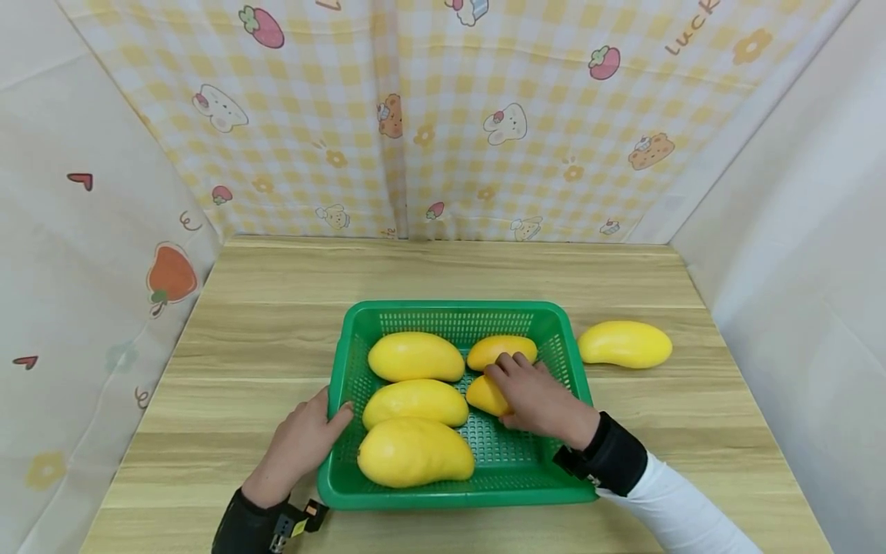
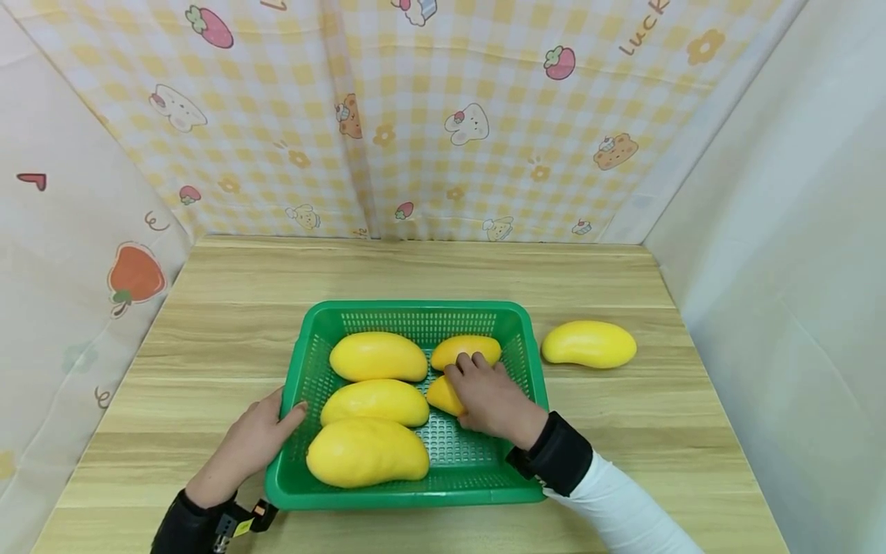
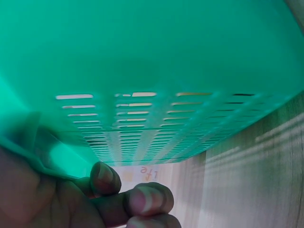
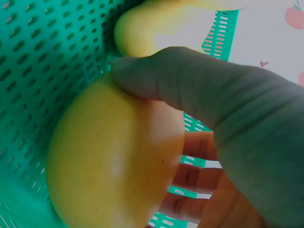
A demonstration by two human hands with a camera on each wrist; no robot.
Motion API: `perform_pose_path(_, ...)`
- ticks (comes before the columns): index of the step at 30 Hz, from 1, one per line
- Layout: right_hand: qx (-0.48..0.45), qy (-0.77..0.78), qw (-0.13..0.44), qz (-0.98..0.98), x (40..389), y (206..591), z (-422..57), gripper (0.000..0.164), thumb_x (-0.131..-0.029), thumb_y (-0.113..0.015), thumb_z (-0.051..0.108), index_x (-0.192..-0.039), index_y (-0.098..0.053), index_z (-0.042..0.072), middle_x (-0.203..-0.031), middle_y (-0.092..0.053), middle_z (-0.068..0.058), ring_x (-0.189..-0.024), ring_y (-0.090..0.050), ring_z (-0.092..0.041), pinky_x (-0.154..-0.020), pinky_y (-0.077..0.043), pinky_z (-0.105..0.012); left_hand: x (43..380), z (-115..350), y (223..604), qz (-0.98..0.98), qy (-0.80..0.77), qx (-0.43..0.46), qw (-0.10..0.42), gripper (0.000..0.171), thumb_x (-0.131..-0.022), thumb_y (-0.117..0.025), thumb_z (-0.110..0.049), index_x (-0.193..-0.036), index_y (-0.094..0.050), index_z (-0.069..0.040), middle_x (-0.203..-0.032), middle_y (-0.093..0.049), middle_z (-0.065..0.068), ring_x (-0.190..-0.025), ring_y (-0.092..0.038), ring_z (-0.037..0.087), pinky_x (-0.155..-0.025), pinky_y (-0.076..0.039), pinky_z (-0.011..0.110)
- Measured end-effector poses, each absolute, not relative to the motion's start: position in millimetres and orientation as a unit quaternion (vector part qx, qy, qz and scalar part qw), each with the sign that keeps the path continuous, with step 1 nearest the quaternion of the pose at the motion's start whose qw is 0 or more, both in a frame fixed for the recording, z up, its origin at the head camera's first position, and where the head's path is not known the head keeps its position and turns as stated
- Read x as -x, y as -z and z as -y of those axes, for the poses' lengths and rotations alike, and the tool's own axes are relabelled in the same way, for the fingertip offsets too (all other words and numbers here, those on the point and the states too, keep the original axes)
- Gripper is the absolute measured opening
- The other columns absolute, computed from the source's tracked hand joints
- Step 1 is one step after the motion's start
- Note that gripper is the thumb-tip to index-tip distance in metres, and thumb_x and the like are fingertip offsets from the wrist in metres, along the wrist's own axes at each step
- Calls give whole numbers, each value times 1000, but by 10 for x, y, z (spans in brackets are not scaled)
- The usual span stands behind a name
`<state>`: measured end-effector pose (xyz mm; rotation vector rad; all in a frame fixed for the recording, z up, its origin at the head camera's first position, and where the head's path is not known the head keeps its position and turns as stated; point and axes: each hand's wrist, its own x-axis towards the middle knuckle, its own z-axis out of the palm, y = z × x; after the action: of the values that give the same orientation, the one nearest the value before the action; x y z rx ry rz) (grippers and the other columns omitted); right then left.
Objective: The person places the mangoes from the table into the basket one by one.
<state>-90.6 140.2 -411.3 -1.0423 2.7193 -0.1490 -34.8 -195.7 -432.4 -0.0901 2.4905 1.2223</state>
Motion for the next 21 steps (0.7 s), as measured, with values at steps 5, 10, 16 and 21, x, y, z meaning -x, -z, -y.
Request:
perform_pose_path(5,356,40,108,-927,891,4144,-1382,65,-70,-86,26,-123,-53,8,-106,-46,-7,-90,-43,-25,-64,-38,-36,350,1950,4328,-881,-436,35,183,34,-99,-48,-22,-125,-49,1,-68,-61,2,-48,-61,14,-42,-50,29)
perform_pose_path(10,359,31,112,-926,878,4161,-1370,64,-69,-87,23,-120,-52,7,-104,-43,-7,-89,-39,-25,-61,-37,-35,343,1949,4321,-880,-437,35,182,33,-99,-48,-21,-123,-50,1,-67,-61,2,-48,-61,14,-42,-50,29)
perform_pose_path(16,367,31,89,-926,879,4209,-1373,64,-69,-86,22,-121,-51,6,-104,-42,-7,-88,-38,-25,-59,-36,-33,339,1955,4325,-880,-438,33,180,32,-99,-48,-21,-123,-50,1,-67,-61,2,-47,-60,14,-42,-50,28)
perform_pose_path(21,370,21,78,-926,894,4252,-1368,67,-69,-87,24,-121,-51,7,-106,-42,-8,-89,-39,-25,-59,-36,-33,346,1958,4334,-880,-439,33,180,34,-99,-48,-21,-124,-50,1,-68,-61,2,-48,-61,14,-42,-50,29)
